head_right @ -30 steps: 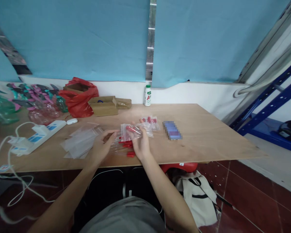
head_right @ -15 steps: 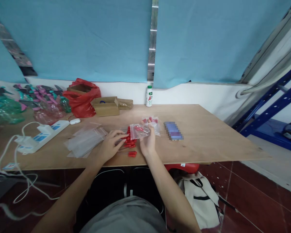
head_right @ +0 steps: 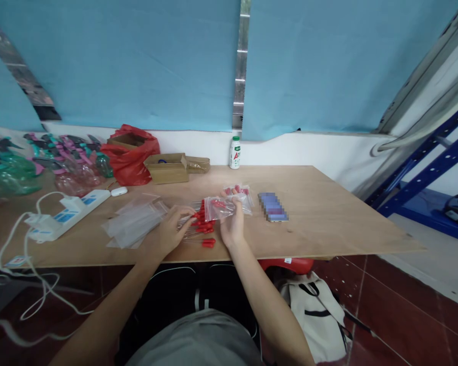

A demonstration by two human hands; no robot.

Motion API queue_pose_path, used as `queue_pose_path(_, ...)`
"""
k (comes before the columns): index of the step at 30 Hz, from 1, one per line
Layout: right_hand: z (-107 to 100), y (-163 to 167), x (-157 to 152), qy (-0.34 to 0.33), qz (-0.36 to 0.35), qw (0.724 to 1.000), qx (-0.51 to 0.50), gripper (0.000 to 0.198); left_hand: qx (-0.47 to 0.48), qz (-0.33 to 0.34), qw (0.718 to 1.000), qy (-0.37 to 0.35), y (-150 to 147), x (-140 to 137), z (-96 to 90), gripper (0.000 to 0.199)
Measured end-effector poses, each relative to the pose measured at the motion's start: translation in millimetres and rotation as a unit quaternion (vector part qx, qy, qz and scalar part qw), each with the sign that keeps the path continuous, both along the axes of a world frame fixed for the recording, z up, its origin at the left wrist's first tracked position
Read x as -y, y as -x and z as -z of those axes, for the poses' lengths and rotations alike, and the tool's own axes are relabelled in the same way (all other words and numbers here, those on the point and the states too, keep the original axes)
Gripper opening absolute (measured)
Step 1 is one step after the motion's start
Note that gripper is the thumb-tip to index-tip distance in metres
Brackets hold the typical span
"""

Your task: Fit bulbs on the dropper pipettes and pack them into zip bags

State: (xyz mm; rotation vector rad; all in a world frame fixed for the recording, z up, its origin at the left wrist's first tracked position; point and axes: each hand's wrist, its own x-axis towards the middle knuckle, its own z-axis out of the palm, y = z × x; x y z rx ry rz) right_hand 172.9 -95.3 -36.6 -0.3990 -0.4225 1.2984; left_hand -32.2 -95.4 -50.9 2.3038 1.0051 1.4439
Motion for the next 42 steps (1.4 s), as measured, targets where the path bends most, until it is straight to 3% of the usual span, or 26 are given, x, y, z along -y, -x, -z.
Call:
queue_pose_path(2, -1, 0, 0, 0.001, -0.002, 1.0, 0.0, 0.042, 0.085, -0.046, 0.995, -0.006, 0, 3, 1.8, 0.018)
queue_pose_path(5, -2, 0, 2, 0.002, -0.007, 1.0, -0.004, 0.042, 0.246, -0.093, 0.965, -0.015, -1, 4, 1.2, 0.031)
queue_pose_path(10, -7, 1, 5, 0.001, -0.008, 1.0, -0.008, 0.04, 0.436, -0.031, 0.898, 0.061, -7, -5, -6.2, 0.03)
queue_pose_path(15, -7, 3, 6, -0.018, -0.013, 1.0, -0.001, 0.042, 0.481, 0.047, 0.858, 0.174, -13, -10, -2.7, 0.034)
queue_pose_path(22, -7, 11, 9, -0.032, -0.016, 0.999, 0.006, 0.046, 0.472, 0.103, 0.834, 0.267, -21, -2, -0.5, 0.038)
queue_pose_path(25, -8, 16, 11, -0.043, -0.023, 0.999, 0.008, 0.047, 0.457, 0.106, 0.836, 0.287, -24, 2, -0.6, 0.037)
queue_pose_path(29, -7, 25, 14, -0.053, -0.029, 0.998, 0.022, 0.052, 0.394, 0.074, 0.869, 0.289, -24, 6, 1.1, 0.033)
queue_pose_path(37, -2, 33, 17, -0.074, -0.041, 0.995, 0.058, 0.052, 0.336, 0.01, 0.913, 0.23, -22, 8, 1.7, 0.02)
queue_pose_path(42, -2, 33, 18, -0.065, -0.047, 0.994, 0.072, 0.05, 0.28, 0.012, 0.944, 0.173, -22, 10, 6.1, 0.011)
